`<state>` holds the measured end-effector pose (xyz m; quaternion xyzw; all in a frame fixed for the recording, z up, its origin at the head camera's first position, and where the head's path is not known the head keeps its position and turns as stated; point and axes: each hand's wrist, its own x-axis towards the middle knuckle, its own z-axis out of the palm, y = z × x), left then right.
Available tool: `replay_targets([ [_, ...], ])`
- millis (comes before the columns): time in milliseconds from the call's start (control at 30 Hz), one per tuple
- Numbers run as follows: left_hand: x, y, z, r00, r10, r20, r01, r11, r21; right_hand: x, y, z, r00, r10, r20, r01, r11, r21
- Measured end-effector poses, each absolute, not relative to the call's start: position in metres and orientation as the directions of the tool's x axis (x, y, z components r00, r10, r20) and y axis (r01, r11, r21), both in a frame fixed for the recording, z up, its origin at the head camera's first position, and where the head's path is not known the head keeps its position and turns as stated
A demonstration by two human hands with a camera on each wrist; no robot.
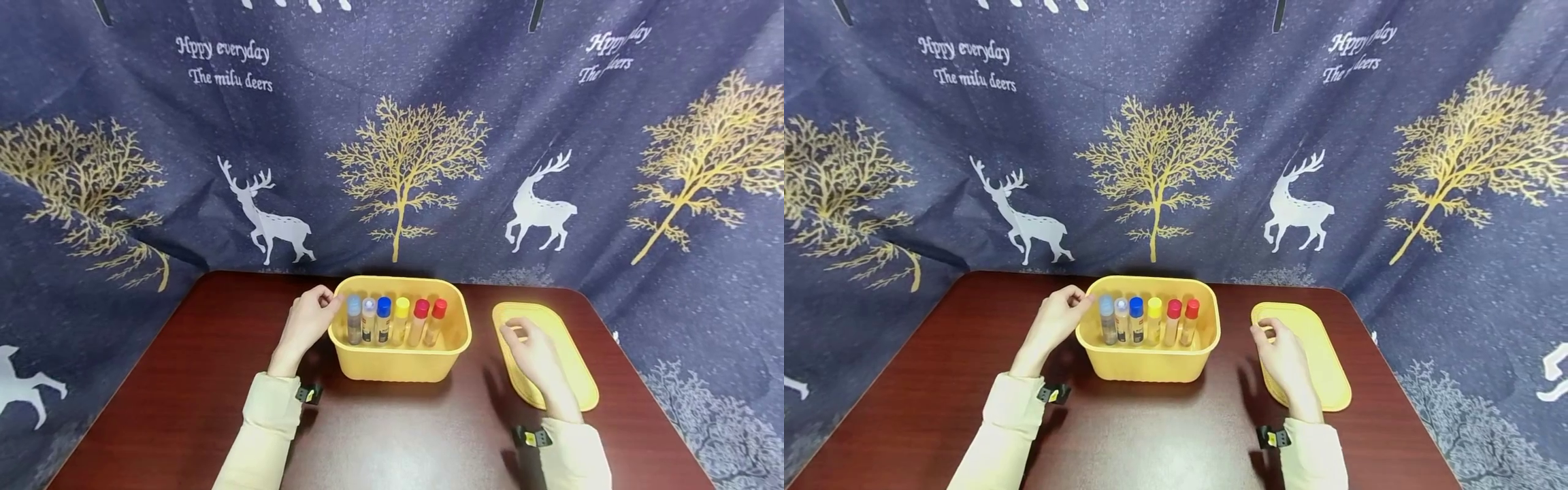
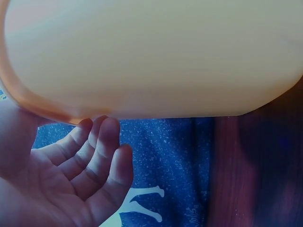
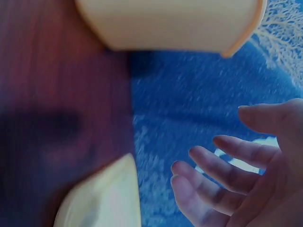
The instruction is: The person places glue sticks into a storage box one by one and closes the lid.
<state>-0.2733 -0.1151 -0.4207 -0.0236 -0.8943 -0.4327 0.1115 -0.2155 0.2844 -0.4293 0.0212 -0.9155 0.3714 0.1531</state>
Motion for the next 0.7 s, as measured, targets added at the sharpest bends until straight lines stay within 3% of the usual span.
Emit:
replay_targets([
  [167, -0.273, -0.118, -0.423, -0.974, -0.058, 0.219, 0.137, 0.62, 0.772, -0.21, 0.306, -0.431, -0.976, 0.117, 0.182, -0.019, 0.791, -0.612],
  [367, -0.272, -0.118, -0.425, -0.976, -0.054, 0.21, 0.133, 0.617, 0.776, -0.196, 0.328, -0.44, -0.969, 0.156, 0.194, 0.021, 0.829, -0.559],
  [700, -0.273, -0.116, -0.423, -0.975, -0.058, 0.216, 0.135, 0.617, 0.775, -0.178, 0.362, -0.447, -0.983, 0.162, 0.09, 0.098, 0.867, -0.489],
])
